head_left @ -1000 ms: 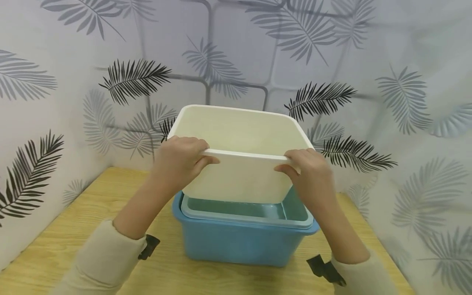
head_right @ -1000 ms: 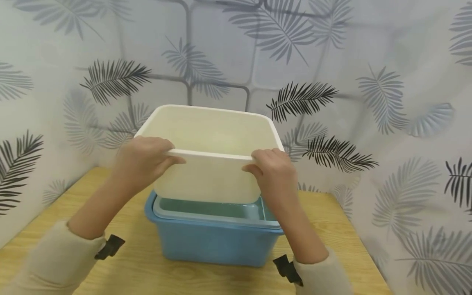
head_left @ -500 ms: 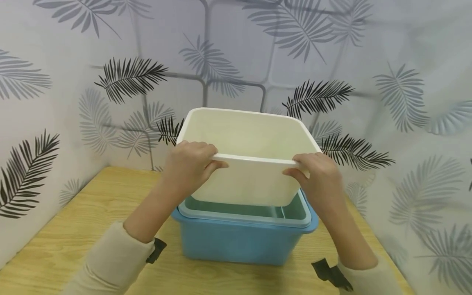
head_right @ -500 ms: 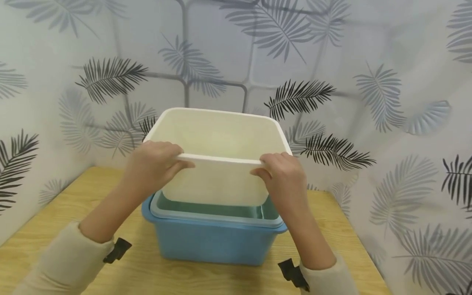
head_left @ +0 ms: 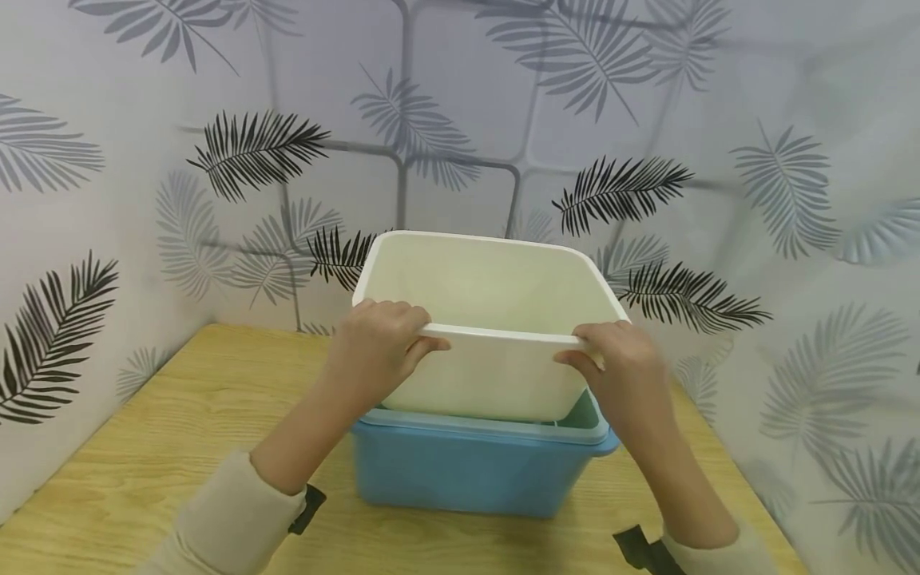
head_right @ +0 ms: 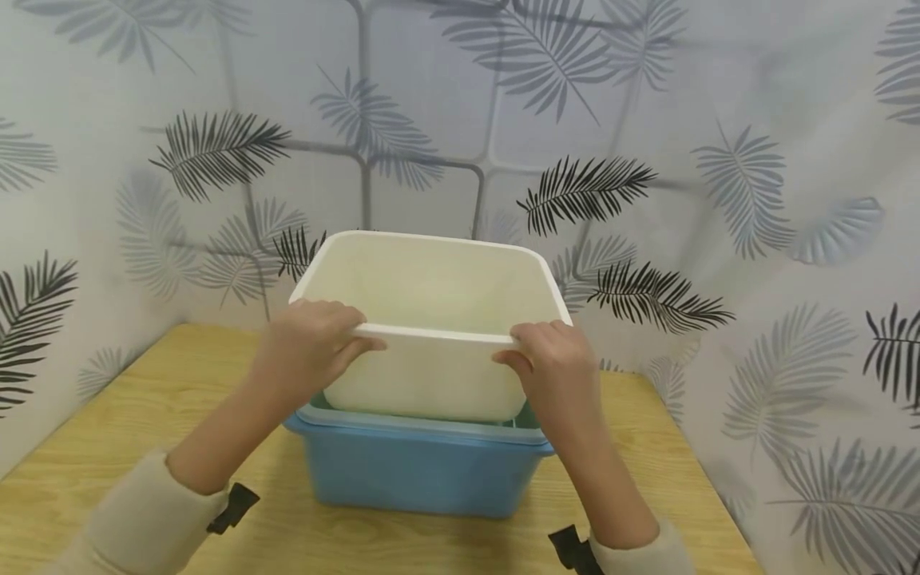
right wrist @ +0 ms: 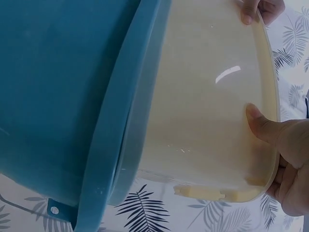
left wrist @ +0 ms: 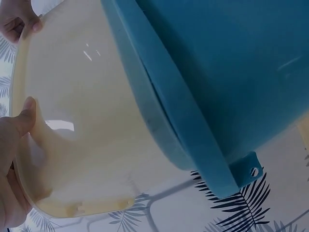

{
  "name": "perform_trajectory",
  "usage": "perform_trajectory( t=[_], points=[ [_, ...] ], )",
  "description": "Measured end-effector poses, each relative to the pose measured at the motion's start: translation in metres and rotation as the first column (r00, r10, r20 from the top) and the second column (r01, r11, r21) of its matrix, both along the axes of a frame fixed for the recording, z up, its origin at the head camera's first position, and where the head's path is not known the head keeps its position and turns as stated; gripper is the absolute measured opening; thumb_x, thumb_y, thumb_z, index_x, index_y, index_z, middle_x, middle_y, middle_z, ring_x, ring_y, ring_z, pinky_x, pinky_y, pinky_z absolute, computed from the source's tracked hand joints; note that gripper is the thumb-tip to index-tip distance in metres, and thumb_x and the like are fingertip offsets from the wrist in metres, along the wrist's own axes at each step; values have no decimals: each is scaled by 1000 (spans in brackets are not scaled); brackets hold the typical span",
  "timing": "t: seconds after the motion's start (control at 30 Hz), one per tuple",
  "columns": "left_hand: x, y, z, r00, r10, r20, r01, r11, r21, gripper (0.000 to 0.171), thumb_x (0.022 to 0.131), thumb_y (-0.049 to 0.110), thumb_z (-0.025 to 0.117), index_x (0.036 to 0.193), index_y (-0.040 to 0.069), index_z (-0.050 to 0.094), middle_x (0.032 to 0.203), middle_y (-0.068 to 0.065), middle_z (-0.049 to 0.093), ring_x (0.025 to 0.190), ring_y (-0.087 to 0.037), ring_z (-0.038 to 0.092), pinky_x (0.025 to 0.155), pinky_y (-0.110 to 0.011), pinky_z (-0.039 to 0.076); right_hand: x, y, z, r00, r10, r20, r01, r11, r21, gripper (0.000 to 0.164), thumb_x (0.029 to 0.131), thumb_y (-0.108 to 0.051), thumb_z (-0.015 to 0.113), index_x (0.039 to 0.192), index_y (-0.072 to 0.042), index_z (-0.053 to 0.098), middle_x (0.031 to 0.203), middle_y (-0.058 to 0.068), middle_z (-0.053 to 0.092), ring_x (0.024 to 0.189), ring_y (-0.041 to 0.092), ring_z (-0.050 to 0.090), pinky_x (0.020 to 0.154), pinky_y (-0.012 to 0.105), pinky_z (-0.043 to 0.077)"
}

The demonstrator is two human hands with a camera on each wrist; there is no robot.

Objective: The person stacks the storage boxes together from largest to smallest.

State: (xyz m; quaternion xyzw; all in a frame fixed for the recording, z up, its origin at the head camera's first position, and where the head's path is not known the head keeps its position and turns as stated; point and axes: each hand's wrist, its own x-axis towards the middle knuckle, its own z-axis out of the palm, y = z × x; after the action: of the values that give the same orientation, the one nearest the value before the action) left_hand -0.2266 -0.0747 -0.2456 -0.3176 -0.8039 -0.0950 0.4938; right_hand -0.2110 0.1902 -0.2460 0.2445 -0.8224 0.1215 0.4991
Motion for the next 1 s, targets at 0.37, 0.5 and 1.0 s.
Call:
perform_trajectory(
  t=[0.37, 0.5, 1.0],
  points=[
    [-1, 3, -18, 1000, -4, -31, 5, 1000, 17, 36, 68, 35, 75, 61, 9, 51, 54, 2, 55, 48, -13, 49, 45, -26, 34, -3, 6, -19, 997, 41, -72, -38, 998, 42, 33, 59, -24, 76, 80, 0, 65, 69, 8, 68, 62, 24, 58, 57, 33, 46],
    [-2, 4, -24, 999, 0, -40, 1, 1000, 16, 37, 68, 36, 75, 61, 9, 50, 53, 3, 53, 47, -13, 47, 45, -25, 33, -4, 6, -24, 996, 42, -82, -38, 998, 43, 34, 61, -28, 72, 80, -1, 66, 70, 8, 68, 63, 23, 58, 58, 34, 46],
    [-6, 4, -49, 997, -8, -73, 10, 1000, 26, 35, 67, 35, 76, 63, 9, 53, 59, 1, 60, 50, -14, 52, 47, -24, 36, -6, 6, -48, 992, 54, -117, -49, 998, 44, 42, 76, -43, 52, 77, -3, 65, 66, 5, 66, 61, 21, 58, 54, 32, 45]
  ],
)
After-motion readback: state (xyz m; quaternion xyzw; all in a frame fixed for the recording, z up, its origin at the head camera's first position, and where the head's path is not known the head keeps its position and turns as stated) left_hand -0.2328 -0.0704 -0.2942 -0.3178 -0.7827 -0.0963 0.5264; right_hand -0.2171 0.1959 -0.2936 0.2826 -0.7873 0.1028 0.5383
